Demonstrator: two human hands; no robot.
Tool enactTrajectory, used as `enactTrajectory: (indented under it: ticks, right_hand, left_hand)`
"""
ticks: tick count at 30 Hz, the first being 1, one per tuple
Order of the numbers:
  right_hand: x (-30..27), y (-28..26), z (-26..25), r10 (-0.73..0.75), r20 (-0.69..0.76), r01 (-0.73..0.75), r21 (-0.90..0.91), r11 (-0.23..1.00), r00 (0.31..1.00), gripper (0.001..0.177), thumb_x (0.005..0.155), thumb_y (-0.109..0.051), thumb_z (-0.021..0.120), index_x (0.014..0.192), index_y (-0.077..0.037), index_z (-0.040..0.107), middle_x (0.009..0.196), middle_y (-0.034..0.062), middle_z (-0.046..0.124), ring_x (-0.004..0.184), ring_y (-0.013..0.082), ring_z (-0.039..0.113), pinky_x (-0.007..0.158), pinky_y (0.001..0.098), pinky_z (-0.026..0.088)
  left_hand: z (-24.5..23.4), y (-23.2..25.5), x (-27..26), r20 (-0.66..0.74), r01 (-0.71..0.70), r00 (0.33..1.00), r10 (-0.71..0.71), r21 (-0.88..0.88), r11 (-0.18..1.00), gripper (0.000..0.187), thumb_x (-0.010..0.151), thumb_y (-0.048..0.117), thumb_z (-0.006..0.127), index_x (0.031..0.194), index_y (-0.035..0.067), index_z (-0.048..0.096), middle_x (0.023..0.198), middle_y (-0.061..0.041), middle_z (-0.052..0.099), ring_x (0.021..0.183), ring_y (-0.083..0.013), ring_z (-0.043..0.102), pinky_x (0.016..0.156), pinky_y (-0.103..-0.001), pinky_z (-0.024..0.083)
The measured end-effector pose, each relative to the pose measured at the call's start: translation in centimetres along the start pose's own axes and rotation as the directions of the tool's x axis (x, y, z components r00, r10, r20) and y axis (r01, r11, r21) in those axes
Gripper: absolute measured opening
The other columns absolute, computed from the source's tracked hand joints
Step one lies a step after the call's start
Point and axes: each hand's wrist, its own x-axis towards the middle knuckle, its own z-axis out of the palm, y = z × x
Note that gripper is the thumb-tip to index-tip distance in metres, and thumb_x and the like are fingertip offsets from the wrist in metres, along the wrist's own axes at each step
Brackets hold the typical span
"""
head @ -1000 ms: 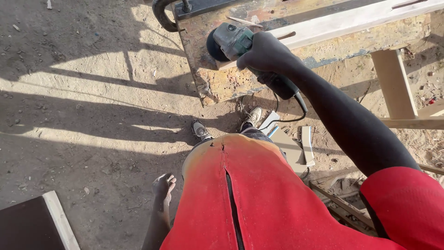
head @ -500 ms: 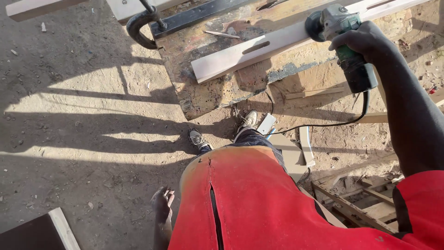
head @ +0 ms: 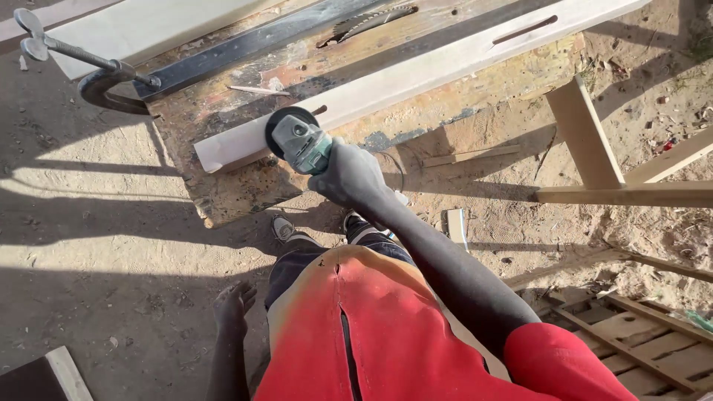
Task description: Using an angle grinder with a sanding disc to smooth the surface and edges of a wooden plank on a workbench.
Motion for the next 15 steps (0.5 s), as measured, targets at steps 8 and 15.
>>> enactTrajectory:
  ticks: [8, 15]
  right_hand:
    - [-0.3, -0.2, -1.4, -0.065, 0.041, 0.065, -0.004, 0.998, 0.997, 0.037, 0.060, -0.028, 0.056, 0.086, -0.002, 0.050, 0.081, 0.0188, 0.059, 0.085, 0.0378, 0.057, 0.070, 0.0492, 0.045]
    - [2.8, 8.2, -9.7, 0.250, -0.143, -0.178, 0.391, 0.903, 0.958, 0.013, 0.054, -0.010, 0.059, 0.064, -0.001, 0.055, 0.057, 0.0068, 0.051, 0.045, 0.0160, 0.045, 0.038, 0.0301, 0.041]
  left_hand:
    - [3.8, -2.4, 0.3, 0.131, -0.201, 0.967, 0.221, -0.147, 0.968, 0.039, 0.078, 0.011, 0.057, 0.108, -0.010, 0.044, 0.093, -0.020, 0.055, 0.078, -0.0248, 0.056, 0.068, -0.036, 0.047]
    - [1.3, -9.6, 6.2, 0.053, 0.112, 0.993, -0.103, -0.222, 0.969, 0.039, 0.069, -0.002, 0.059, 0.051, 0.014, 0.029, 0.049, -0.003, 0.037, 0.041, -0.0119, 0.036, 0.037, -0.028, 0.028]
